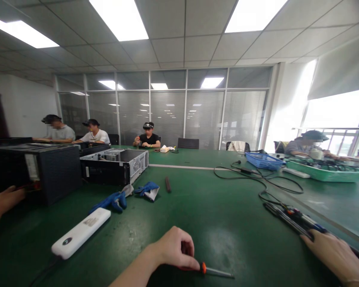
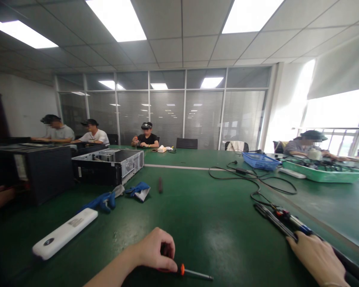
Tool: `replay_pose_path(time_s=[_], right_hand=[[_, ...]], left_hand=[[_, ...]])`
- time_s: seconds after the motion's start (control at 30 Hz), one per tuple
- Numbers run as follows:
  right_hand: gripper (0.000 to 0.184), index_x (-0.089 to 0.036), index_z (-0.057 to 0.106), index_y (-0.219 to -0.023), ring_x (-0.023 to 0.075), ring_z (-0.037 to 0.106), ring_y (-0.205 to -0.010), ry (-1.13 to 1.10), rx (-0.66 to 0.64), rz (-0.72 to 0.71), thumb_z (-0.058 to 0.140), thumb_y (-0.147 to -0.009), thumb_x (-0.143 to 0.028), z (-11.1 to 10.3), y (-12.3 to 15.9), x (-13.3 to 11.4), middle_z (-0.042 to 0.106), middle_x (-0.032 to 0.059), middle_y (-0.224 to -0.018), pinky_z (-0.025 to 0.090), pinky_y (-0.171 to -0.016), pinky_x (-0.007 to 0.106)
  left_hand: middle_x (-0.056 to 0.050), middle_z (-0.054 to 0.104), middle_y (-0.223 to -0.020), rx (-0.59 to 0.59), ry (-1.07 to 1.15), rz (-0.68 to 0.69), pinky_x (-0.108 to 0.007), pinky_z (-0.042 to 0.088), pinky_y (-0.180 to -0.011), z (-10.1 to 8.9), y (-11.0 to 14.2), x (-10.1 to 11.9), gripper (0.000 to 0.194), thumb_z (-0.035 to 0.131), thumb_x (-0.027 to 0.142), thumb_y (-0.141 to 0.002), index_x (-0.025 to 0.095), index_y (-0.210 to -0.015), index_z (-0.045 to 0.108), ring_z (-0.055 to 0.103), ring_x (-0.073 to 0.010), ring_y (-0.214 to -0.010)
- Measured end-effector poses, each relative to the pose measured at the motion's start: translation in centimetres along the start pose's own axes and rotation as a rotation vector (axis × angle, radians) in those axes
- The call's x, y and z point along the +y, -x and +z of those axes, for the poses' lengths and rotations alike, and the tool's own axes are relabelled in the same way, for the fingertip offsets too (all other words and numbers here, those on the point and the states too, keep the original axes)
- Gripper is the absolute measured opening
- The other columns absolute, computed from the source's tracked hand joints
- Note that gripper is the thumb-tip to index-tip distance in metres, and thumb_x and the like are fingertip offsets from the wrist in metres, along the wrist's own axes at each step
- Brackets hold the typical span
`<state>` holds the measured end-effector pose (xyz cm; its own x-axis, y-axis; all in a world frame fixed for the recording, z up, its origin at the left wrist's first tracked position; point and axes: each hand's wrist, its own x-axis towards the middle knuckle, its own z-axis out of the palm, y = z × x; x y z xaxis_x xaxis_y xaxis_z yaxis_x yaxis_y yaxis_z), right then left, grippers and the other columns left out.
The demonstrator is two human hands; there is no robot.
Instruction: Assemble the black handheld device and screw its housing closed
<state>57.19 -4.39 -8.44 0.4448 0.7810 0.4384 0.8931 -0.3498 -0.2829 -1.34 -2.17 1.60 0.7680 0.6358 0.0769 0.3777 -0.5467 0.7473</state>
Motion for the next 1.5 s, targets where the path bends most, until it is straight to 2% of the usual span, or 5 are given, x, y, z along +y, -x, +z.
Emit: replay_pose_path(time_s=[0.27,0.53,0.9,1.33,1.5], right_hand=[[0.063,-0.014,0.069,-0.109,0.0366,0.066,-0.088,0.050,-0.049,-0.065,0.037,-0.080,-0.060,0.5,0.3,-3.8,0.070,0.0186,-0.096,0.050,-0.081,0.048],[0.056,-0.013,0.069,-0.112,0.0320,0.062,-0.091,-0.116,-0.093,-0.260,0.039,-0.084,-0.051,-0.5,3.2,-14.9,0.067,0.0162,-0.105,0.049,-0.083,0.045],[0.043,-0.021,0.065,-0.120,0.0279,0.056,-0.103,-0.339,-0.244,-0.514,0.046,-0.088,-0.043,-1.1,7.2,-25.1,0.064,0.0103,-0.111,0.045,-0.093,0.040],[0.042,-0.025,0.062,-0.124,0.0268,0.055,-0.107,-0.596,-0.485,-0.640,0.056,-0.085,-0.039,-3.9,9.3,-27.9,0.062,0.0091,-0.115,0.042,-0.097,0.040],[0.042,-0.024,0.066,-0.116,0.0274,0.058,-0.102,-0.657,-0.550,-0.624,0.062,-0.078,-0.041,-4.6,9.4,-28.0,0.064,0.0089,-0.111,0.045,-0.093,0.040]], left_hand=[[0.001,0.063,-0.064,-0.001,0.019,-0.008,-0.019,0.036,-0.050,0.0,-0.2,0.4,0.039,0.080,0.052,-0.062,0.016,-0.076,0.073,0.051,-0.0106,-0.055],[-0.002,0.067,-0.070,0.275,-0.118,-0.067,-0.021,0.038,-0.058,-0.7,-1.0,0.1,0.038,0.053,0.045,-0.090,0.013,-0.080,0.071,0.055,-0.0130,-0.062],[-0.005,0.070,-0.094,0.606,-0.135,-0.061,-0.026,0.047,-0.072,-1.6,-1.0,-0.2,0.021,0.057,0.033,-0.087,0.018,-0.094,0.069,0.063,-0.0199,-0.085],[-0.009,0.053,-0.136,0.387,-0.177,-0.199,-0.040,0.033,-0.109,-1.4,-0.4,-0.9,0.079,0.087,0.032,-0.053,0.024,-0.126,0.059,0.046,-0.0305,-0.126],[-0.008,0.062,-0.124,0.302,-0.212,-0.161,-0.038,0.040,-0.101,-1.2,-0.5,-1.3,0.070,0.086,0.037,-0.055,0.024,-0.119,0.065,0.054,-0.0292,-0.115]])
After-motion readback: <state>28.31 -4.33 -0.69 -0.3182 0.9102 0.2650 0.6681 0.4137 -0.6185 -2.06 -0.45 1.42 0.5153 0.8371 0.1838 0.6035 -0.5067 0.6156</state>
